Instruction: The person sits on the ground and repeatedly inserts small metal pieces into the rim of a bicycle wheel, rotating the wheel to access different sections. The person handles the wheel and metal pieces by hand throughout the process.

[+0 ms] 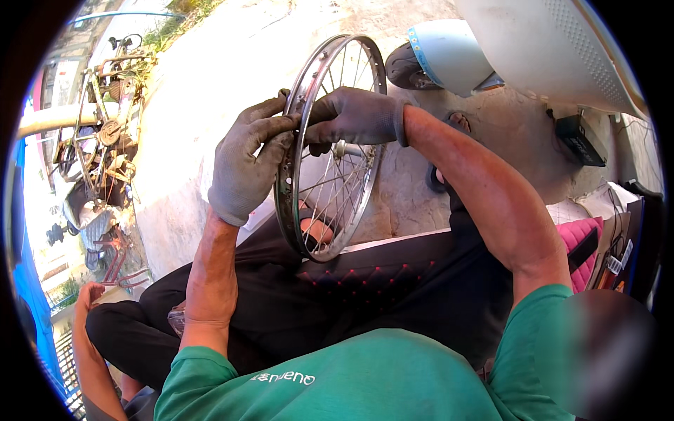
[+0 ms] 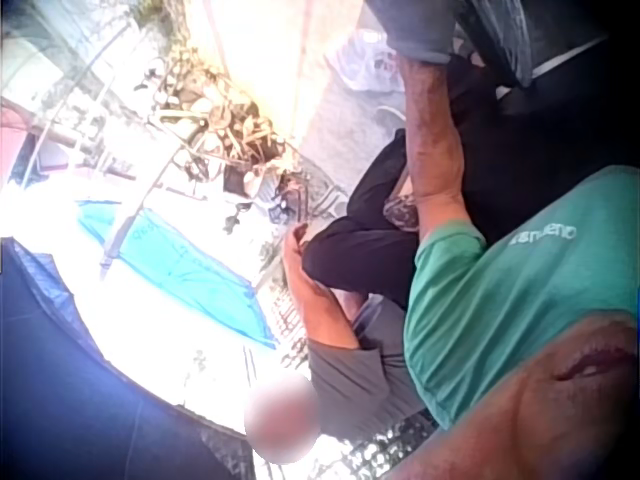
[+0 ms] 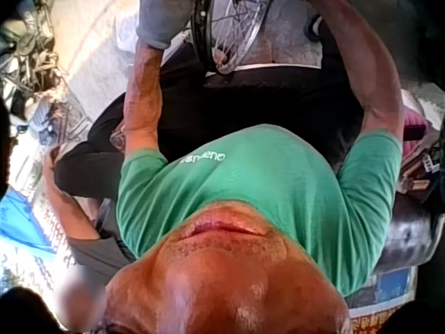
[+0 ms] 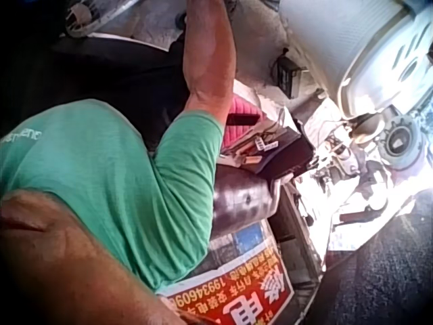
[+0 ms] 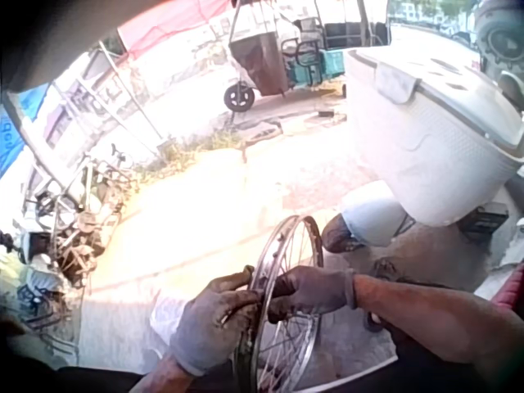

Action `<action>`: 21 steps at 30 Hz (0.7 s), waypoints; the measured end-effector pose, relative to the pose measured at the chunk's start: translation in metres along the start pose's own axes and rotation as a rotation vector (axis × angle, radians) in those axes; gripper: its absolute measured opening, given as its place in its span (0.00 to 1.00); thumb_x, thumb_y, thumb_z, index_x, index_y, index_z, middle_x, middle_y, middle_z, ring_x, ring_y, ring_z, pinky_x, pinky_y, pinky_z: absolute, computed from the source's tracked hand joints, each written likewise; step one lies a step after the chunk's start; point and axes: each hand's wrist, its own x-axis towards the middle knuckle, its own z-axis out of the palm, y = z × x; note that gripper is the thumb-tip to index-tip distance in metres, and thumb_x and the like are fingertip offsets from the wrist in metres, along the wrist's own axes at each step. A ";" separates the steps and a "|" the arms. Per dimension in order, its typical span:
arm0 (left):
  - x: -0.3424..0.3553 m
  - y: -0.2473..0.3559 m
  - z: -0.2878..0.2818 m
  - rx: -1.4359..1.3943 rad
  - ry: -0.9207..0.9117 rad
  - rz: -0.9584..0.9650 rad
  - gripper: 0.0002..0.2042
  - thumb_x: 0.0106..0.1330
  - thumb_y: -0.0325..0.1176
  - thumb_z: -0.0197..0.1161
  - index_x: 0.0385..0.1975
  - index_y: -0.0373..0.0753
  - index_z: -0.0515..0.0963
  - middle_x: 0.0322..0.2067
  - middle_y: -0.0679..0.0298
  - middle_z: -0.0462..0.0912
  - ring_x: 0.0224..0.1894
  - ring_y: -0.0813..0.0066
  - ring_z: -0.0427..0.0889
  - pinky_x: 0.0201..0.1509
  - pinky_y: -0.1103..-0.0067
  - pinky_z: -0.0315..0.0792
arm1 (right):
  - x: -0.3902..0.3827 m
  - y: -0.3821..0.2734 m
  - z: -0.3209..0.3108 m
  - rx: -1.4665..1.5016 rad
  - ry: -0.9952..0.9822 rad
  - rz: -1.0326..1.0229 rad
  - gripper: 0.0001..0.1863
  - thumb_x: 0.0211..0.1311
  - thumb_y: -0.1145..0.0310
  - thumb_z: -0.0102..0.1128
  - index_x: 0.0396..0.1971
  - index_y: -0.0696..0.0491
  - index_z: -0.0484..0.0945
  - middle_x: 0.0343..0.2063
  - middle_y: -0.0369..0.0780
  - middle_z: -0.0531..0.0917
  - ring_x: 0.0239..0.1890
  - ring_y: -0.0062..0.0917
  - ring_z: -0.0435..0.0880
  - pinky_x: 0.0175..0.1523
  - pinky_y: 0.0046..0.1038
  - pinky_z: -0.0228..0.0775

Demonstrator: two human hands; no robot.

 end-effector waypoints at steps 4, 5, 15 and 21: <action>-0.001 -0.002 0.003 0.028 0.030 0.022 0.11 0.65 0.21 0.65 0.46 0.36 0.87 0.57 0.49 0.83 0.51 0.57 0.89 0.54 0.71 0.84 | 0.003 0.009 0.003 0.092 0.016 -0.035 0.15 0.74 0.64 0.65 0.51 0.58 0.86 0.42 0.37 0.90 0.44 0.19 0.89 0.57 0.26 0.81; -0.001 -0.002 0.003 0.022 0.030 0.000 0.11 0.65 0.21 0.65 0.46 0.36 0.87 0.57 0.49 0.83 0.51 0.57 0.89 0.54 0.71 0.84 | 0.004 0.010 0.003 0.101 0.016 -0.038 0.15 0.74 0.63 0.65 0.52 0.58 0.86 0.41 0.37 0.90 0.44 0.19 0.89 0.57 0.27 0.80; -0.001 -0.002 0.001 0.040 0.028 0.013 0.11 0.65 0.21 0.65 0.46 0.35 0.86 0.57 0.48 0.82 0.52 0.55 0.88 0.55 0.69 0.84 | 0.004 0.004 0.004 0.047 0.029 -0.006 0.15 0.74 0.63 0.64 0.50 0.58 0.87 0.40 0.37 0.90 0.43 0.19 0.88 0.56 0.26 0.80; 0.000 -0.001 0.004 0.132 0.027 0.036 0.10 0.65 0.24 0.66 0.46 0.36 0.86 0.57 0.47 0.82 0.52 0.51 0.87 0.55 0.67 0.83 | 0.007 0.013 0.005 0.101 0.035 -0.040 0.15 0.75 0.63 0.64 0.51 0.58 0.86 0.40 0.38 0.90 0.43 0.20 0.88 0.56 0.26 0.81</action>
